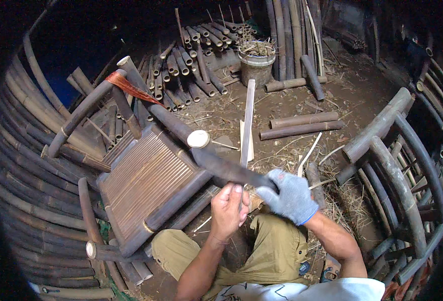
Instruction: The person constructs a bamboo chair by inserting bamboo slats into the frame and then using a knife to shave and shape small bamboo pieces for the assembly.
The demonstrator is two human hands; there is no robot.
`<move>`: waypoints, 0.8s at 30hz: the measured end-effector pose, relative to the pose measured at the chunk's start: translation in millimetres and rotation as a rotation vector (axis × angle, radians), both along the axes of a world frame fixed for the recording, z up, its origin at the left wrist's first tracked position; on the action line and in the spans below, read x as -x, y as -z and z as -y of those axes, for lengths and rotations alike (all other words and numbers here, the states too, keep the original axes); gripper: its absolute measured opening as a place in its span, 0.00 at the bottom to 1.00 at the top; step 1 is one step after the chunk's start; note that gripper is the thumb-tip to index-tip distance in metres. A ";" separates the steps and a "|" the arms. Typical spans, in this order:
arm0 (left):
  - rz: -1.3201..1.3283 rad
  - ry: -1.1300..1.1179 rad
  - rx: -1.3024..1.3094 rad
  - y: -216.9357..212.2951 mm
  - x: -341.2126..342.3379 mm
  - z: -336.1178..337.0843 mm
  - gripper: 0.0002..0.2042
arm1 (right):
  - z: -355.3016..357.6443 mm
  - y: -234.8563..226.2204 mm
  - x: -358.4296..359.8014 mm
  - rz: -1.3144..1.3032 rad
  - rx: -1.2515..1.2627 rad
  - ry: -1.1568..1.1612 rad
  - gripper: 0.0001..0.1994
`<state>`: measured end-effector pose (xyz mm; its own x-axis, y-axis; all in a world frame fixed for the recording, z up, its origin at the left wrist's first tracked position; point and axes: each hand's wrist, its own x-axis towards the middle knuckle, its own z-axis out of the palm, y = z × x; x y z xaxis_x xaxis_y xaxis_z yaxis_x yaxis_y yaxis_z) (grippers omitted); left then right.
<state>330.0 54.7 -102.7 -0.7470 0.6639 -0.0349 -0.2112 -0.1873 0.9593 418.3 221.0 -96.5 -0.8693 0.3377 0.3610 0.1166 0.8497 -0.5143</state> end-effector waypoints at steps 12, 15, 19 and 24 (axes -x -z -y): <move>0.045 0.060 0.042 17.0 -45.0 29.8 0.21 | -75.4 -12.4 35.7 -0.173 -0.073 0.257 0.17; -0.027 0.049 0.048 12.5 -38.8 33.3 0.21 | -53.5 -10.2 30.3 -0.285 -0.072 0.066 0.17; -0.051 0.087 0.134 15.1 -43.4 48.2 0.21 | -118.0 6.4 50.9 -0.242 -0.152 0.286 0.17; 0.016 -0.120 -0.056 39.8 -18.7 67.5 0.17 | -71.6 -25.0 50.5 -0.299 0.832 0.247 0.20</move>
